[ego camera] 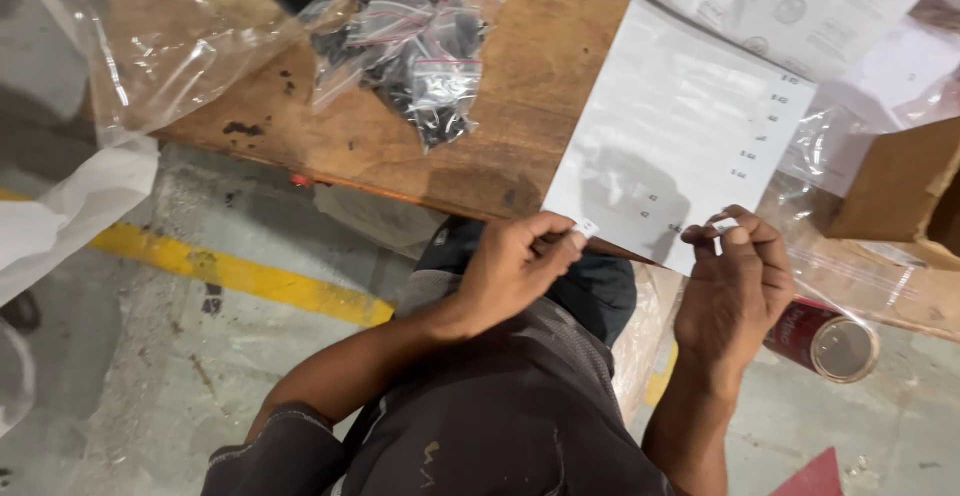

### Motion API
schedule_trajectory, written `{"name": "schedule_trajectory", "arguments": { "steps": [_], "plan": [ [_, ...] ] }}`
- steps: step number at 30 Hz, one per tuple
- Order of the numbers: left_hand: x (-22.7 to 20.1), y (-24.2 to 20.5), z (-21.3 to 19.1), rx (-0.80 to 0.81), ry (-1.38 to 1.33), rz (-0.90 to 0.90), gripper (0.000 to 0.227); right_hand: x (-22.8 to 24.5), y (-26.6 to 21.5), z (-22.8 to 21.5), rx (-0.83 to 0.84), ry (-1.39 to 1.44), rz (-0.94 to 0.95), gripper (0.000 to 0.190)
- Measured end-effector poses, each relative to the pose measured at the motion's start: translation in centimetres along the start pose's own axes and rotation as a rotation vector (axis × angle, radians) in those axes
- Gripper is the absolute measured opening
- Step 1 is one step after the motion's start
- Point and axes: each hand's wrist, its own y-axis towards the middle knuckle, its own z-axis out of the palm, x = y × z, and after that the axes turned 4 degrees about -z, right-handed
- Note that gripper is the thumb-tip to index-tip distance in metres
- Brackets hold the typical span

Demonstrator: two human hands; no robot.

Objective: Sort small hardware components into plastic bags and apply labels from a sheet.

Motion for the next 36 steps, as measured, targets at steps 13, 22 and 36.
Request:
{"name": "schedule_trajectory", "arguments": {
  "steps": [13,22,36],
  "plan": [
    [-1.8,10.7,-0.3,0.224,0.596,0.185,0.019,-0.1,-0.4,-1.0,-0.074,-0.081,0.025,0.011],
    [-4.4,14.5,0.3,0.51,0.991,0.034,0.026,0.1,-0.8,-1.6,-0.085,-0.051,0.009,0.008],
    [-3.3,6.1,-13.2,-0.603,0.851,0.296,0.035,-0.9,-0.4,0.1,0.041,0.055,0.063,0.009]
  ]
}}
